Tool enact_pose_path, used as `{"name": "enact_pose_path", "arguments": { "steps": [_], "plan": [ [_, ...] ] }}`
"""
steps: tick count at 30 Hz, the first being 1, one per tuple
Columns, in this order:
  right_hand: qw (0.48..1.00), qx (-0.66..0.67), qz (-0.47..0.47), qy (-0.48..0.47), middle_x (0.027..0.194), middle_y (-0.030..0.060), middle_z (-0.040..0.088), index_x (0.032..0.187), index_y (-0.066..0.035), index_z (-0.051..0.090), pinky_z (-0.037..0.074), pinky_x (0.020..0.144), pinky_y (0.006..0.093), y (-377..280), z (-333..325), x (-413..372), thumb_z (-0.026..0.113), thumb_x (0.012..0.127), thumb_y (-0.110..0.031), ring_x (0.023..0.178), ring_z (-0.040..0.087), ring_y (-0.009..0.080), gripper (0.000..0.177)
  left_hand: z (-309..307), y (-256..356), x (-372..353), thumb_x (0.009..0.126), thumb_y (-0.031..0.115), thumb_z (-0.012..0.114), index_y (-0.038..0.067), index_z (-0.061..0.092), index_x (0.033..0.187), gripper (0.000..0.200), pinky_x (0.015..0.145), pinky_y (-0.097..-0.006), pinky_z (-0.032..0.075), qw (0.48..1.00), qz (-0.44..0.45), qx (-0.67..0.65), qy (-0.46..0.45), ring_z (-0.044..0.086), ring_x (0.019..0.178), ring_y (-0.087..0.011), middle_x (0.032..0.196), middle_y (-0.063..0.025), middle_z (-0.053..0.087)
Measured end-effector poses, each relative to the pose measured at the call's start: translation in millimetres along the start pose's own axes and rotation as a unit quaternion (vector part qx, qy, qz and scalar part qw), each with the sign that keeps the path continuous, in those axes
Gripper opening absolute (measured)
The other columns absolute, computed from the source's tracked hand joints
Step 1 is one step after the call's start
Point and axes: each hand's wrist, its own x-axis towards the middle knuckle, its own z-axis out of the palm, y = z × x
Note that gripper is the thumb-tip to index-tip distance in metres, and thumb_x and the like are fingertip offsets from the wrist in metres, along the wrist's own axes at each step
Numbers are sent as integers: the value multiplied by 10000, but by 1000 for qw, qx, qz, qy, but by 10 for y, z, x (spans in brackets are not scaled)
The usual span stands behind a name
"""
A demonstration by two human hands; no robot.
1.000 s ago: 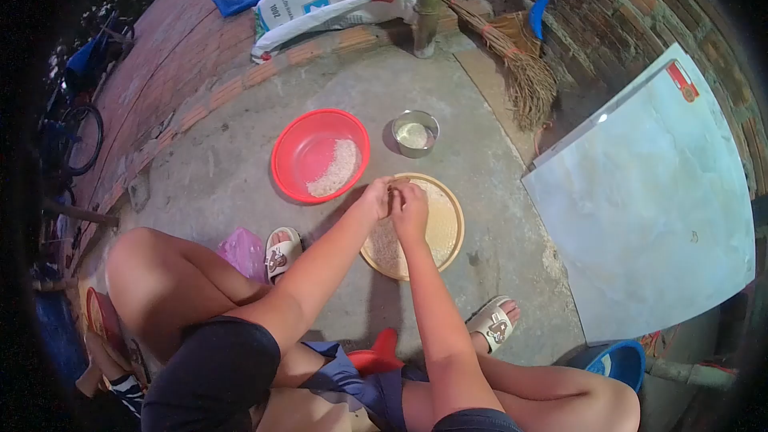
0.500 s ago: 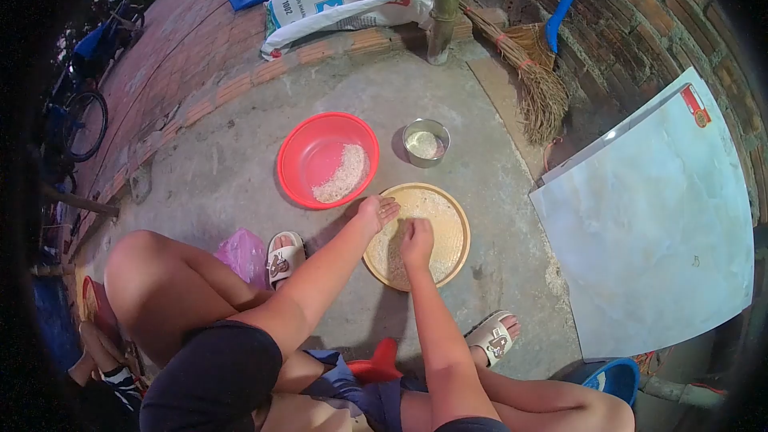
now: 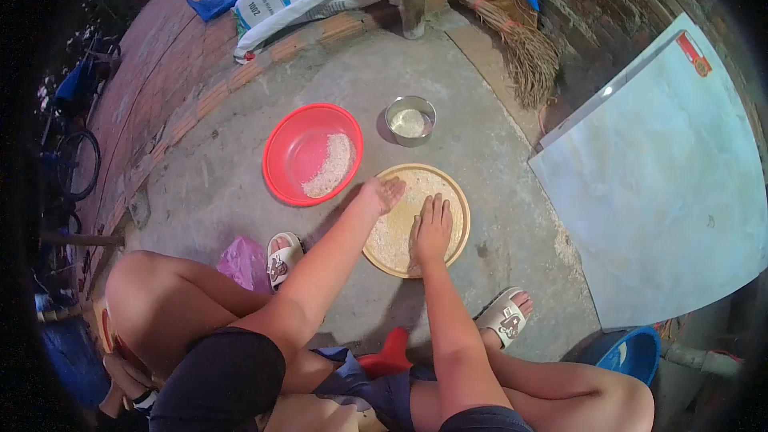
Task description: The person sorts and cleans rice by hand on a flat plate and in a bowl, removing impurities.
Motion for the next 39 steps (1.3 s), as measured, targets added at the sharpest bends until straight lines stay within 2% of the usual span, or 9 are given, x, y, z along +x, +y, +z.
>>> {"name": "enact_pose_path", "arguments": {
  "steps": [4,6,11,16,23,27,29,35,39],
  "plan": [
    [999,22,16,-36,1378,168,369,1302,-28,415,269,1043,460,125,-2,-8,473,869,-162,1266,327,377,456,489,342,202,935,244,385,-34,365,1273,438,972,-452,421,965,53,-85,-244,490,1132,-299,1297,-174,428],
    [999,23,17,-29,1370,162,380,1296,-25,423,269,1040,459,129,21,-17,498,853,-156,1261,341,364,467,916,472,-669,913,293,443,-25,342,1287,501,971,-475,405,977,134,3,-163,479,1139,-299,1342,-142,394],
    [999,23,18,-21,1359,182,385,1281,-2,425,273,1040,452,87,-68,3,521,847,-179,1258,343,367,479,170,109,-82,885,308,497,53,406,1263,465,852,-451,461,925,307,206,91,520,1050,-315,1267,-149,441],
    [991,105,-79,-39,1226,180,474,1191,15,483,359,980,397,-109,-87,-193,584,807,-204,1151,436,345,454,-364,-149,-16,895,228,452,-4,509,1141,343,756,-306,479,924,261,272,53,599,830,-248,911,-149,604],
    [948,212,-211,-111,887,119,526,886,-16,562,457,769,357,-102,88,-326,624,722,-112,853,524,279,201,-429,-52,85,891,181,421,-49,479,1168,365,799,-345,483,973,129,193,18,580,945,-270,1036,-182,573],
    [965,188,-139,-119,845,145,529,873,-20,570,465,724,362,-153,48,-190,610,738,-85,815,529,305,155,-388,-137,74,897,198,419,-54,481,1168,375,862,-361,469,977,110,183,12,563,973,-280,1079,-190,559],
    [954,262,128,67,829,171,548,851,-15,591,461,701,388,-235,58,-36,571,778,-77,802,541,334,97,-351,-191,42,902,210,416,-51,496,1154,371,878,-363,462,979,99,177,19,561,973,-284,1079,-187,561],
    [951,306,35,-33,829,180,593,848,0,636,467,720,394,-195,-159,613,540,827,-94,782,581,338,136,-198,-188,253,914,234,376,14,591,1025,327,876,-346,465,981,21,136,-140,547,1014,-258,1057,-131,586],
    [974,207,20,94,1043,180,570,1034,30,571,416,860,431,-48,-88,669,539,812,-108,969,520,367,262,-80,-15,45,931,204,338,-55,498,1120,358,933,-362,451,992,43,95,-76,530,1090,-275,1161,-175,537]
  ]
}}
